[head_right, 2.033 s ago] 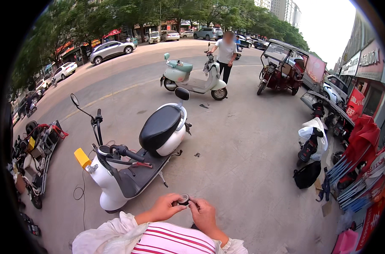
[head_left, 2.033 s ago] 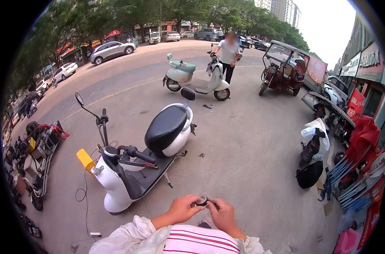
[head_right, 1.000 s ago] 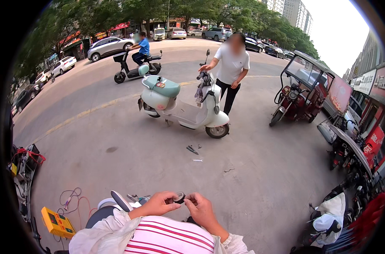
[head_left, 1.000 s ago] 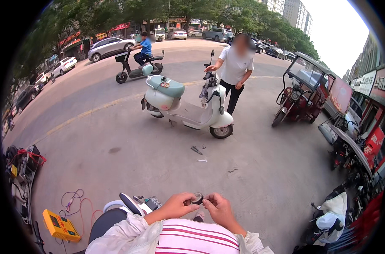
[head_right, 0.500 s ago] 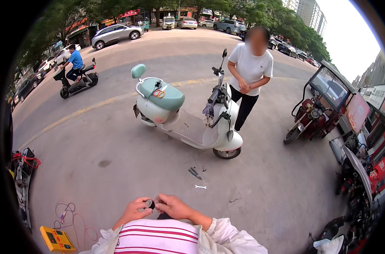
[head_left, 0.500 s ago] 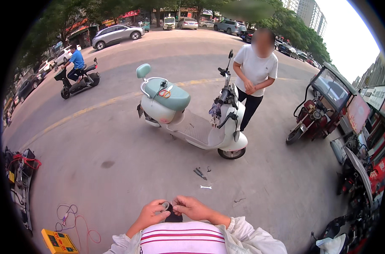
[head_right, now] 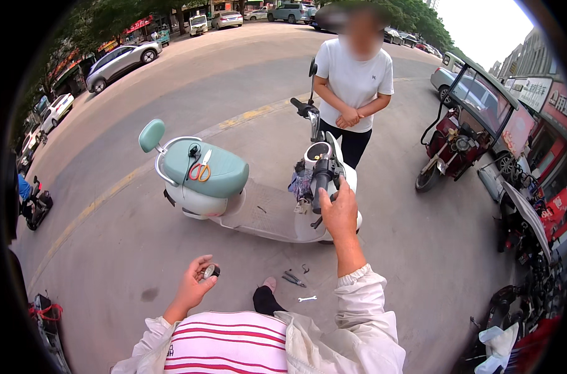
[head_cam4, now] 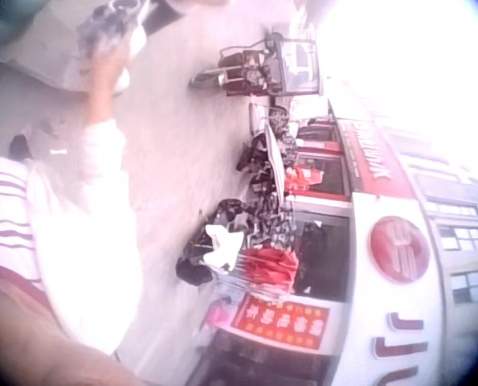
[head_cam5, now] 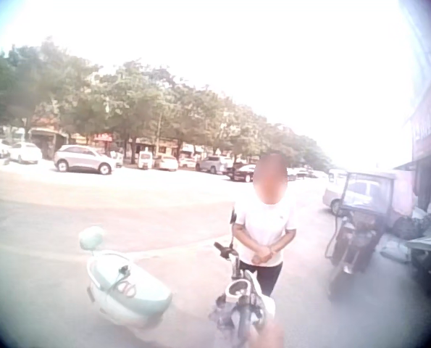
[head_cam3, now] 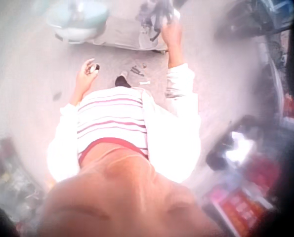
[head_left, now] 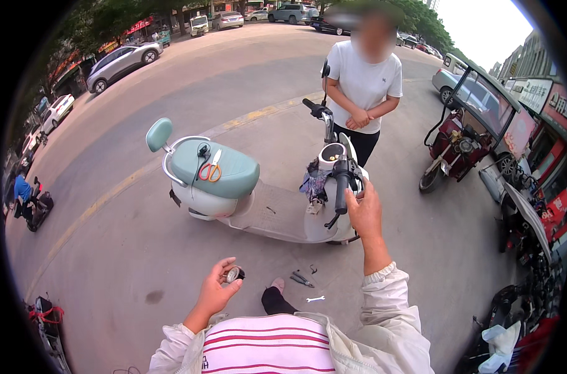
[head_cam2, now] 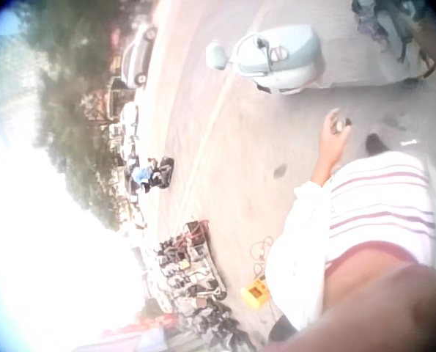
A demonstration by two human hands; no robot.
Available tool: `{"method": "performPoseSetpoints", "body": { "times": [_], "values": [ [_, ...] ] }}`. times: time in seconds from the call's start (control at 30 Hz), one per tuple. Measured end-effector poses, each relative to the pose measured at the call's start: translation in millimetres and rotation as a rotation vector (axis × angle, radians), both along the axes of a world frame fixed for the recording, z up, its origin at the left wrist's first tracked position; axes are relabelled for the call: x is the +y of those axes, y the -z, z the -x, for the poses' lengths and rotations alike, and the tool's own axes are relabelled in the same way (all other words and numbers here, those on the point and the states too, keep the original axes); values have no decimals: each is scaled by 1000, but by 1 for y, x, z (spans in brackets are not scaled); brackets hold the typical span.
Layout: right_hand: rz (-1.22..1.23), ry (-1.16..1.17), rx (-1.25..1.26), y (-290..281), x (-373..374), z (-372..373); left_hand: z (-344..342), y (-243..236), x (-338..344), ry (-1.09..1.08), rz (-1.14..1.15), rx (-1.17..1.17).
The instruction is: The person repairs a white electric scooter. They use a screwdriver to adjust components near the front wheel and handlebar, then use scissors to cut a cable near the handlebar. The person also retrieves a roll of tape from a tool cart.
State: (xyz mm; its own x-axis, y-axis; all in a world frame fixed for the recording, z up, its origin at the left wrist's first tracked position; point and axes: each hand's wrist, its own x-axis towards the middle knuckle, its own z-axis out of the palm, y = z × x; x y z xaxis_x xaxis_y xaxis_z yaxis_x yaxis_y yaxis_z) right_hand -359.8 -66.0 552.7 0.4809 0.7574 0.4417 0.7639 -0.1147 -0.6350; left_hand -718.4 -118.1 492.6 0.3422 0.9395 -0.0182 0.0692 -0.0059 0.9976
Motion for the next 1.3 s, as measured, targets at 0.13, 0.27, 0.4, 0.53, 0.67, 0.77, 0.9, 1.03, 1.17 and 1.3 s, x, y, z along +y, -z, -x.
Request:
{"method": "performPoseSetpoints", "body": {
  "times": [0.13, 0.27, 0.4, 0.53, 0.67, 0.77, 0.9, 1.03, 1.17, 1.3],
  "values": [
    [285, 99, -44, -8, 64, -12, 10, 3, 69, -32, 55, 8],
    [394, 172, 90, 3, 72, -12, 15, 11, 120, -70, 135, -41],
    [451, 318, 75, -4, 71, 12, 22, 30, 176, -24, 191, -64],
    [453, 396, 26, -14, 69, 15, -4, 48, 254, 18, 145, 4],
    [432, 401, 273, -16, 70, 13, -18, 79, 349, -43, -338, 546],
    [437, 457, 43, -12, 63, 21, -24, 118, 397, -84, -491, 593],
    [424, 735, -412, -20, 75, 59, -30, 151, 445, 80, -522, 810],
    [374, 531, -387, -8, 108, 119, -23, 167, 460, 242, -533, 883],
    [402, 371, -117, 30, 137, 151, 14, 154, 452, -99, -430, 1007],
    [429, 256, 32, 43, 151, 173, 26, 145, 446, -11, -109, 1237]
  ]
}}
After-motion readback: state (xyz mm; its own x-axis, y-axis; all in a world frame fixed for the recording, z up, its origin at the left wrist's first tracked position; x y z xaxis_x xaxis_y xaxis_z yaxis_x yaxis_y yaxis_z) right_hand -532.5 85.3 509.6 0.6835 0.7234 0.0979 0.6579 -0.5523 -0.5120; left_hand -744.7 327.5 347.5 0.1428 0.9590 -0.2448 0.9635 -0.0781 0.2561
